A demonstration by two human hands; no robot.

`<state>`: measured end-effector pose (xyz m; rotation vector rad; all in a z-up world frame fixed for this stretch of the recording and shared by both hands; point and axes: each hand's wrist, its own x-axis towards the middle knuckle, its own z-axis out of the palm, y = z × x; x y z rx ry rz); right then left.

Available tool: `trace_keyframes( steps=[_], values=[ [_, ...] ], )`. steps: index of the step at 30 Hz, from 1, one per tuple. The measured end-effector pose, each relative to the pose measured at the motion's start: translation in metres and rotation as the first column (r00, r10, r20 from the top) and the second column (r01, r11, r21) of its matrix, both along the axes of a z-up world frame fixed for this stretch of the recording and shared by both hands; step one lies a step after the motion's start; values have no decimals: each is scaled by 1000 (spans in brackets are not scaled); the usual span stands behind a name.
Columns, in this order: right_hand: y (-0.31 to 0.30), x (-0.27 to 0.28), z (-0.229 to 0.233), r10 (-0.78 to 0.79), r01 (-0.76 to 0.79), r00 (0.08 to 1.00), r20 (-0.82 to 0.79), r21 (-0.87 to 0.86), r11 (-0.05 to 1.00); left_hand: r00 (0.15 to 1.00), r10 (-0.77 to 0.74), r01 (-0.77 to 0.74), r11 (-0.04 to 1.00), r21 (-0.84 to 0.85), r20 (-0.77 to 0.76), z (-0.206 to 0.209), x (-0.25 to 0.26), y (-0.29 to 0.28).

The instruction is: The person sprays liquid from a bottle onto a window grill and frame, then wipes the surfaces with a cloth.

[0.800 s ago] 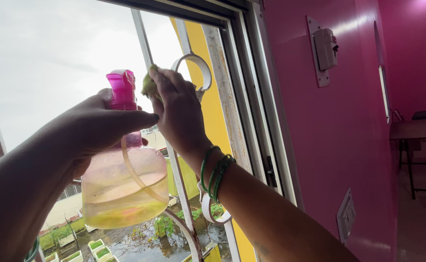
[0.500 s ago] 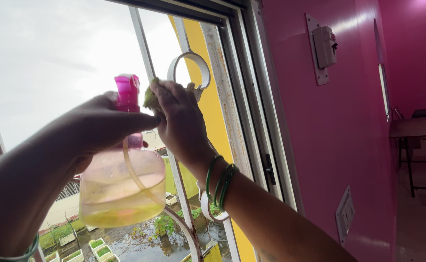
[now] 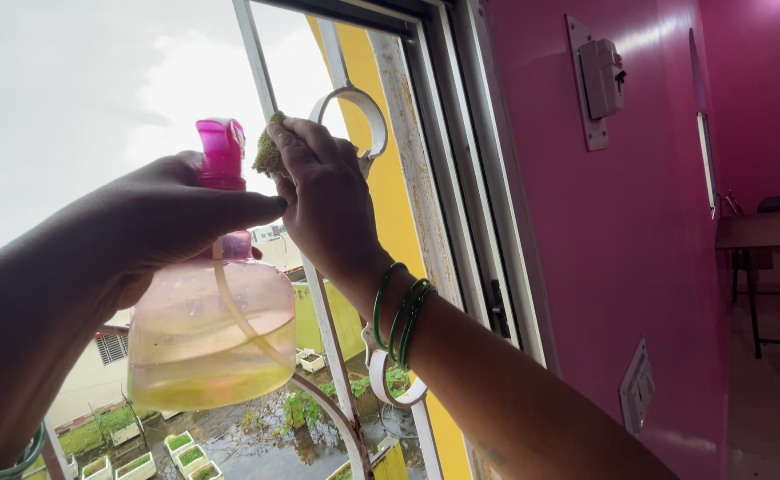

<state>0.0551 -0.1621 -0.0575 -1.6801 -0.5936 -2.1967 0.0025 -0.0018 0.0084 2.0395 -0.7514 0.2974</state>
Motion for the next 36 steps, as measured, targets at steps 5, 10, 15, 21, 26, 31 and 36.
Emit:
trace_keyframes(
  steps=[5,10,15,21,26,31,36],
  values=[
    [-8,14,48,-34,34,999,-7,-47,998,979,191,-195,978,70,68,17,-7,-11],
    [-3,23,57,-45,45,999,28,-14,999,969,206,-217,973,80,135,22,0,-8],
    [-2,12,18,-63,62,998,9,7,998,990,126,-127,992,9,58,21,3,-7],
    [-8,-14,-16,-13,15,1000,26,-101,995,997,74,-74,997,-1,31,22,0,-8],
    [-17,-29,-25,74,-80,995,-73,-86,993,1000,10,-9,1000,-20,27,24,-6,-10],
    [-27,-41,-10,116,-117,993,-5,-54,992,1000,17,-17,1000,8,18,25,-13,-17],
    [-26,-32,21,132,-132,991,-8,-21,991,997,75,-75,997,5,25,27,-23,-20]
  ],
)
